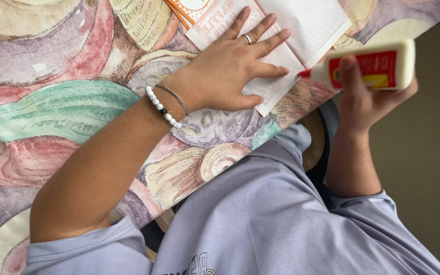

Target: Applying glue to paper templates and folding them to create small paper bags.

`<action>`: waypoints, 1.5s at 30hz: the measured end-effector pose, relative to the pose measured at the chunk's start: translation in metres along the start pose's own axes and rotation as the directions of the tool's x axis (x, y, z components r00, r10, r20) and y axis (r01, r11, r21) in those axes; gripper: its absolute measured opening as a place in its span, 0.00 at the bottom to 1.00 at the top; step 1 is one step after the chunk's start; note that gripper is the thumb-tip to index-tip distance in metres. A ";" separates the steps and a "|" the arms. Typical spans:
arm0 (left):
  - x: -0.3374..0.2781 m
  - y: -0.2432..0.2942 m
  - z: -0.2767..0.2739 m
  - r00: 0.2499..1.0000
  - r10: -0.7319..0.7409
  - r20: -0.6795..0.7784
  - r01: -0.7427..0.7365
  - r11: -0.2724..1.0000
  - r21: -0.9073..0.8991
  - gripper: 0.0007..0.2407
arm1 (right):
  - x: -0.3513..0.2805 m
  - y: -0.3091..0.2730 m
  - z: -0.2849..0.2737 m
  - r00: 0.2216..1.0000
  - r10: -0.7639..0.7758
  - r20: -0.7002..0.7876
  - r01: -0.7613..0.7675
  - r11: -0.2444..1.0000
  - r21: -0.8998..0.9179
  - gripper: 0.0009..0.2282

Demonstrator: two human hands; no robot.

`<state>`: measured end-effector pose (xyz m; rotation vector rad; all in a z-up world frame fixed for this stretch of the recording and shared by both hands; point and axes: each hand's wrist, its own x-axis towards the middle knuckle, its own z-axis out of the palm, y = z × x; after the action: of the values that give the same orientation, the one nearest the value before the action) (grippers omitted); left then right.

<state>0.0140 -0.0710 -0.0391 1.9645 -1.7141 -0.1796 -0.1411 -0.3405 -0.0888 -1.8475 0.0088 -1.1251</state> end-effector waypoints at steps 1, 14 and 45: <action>0.000 0.000 0.000 1.000 0.004 -0.007 -0.004 1.000 -0.010 0.25 | -0.013 0.004 -0.004 0.992 0.123 -0.008 -0.122 0.991 0.062 0.29; 0.002 0.002 -0.003 1.000 -0.017 0.017 0.017 0.999 -0.031 0.26 | 0.003 0.005 0.002 0.920 0.372 -0.126 -0.342 0.916 0.209 0.24; -0.001 0.006 -0.017 0.966 -0.158 0.203 0.109 0.966 0.233 0.24 | 0.040 -0.032 -0.032 0.812 0.526 -0.253 -0.402 0.818 0.411 0.14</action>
<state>0.0156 -0.0655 -0.0221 2.3011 -1.8042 -0.2753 -0.1542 -0.3623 -0.0341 -1.2137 0.4401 -1.0091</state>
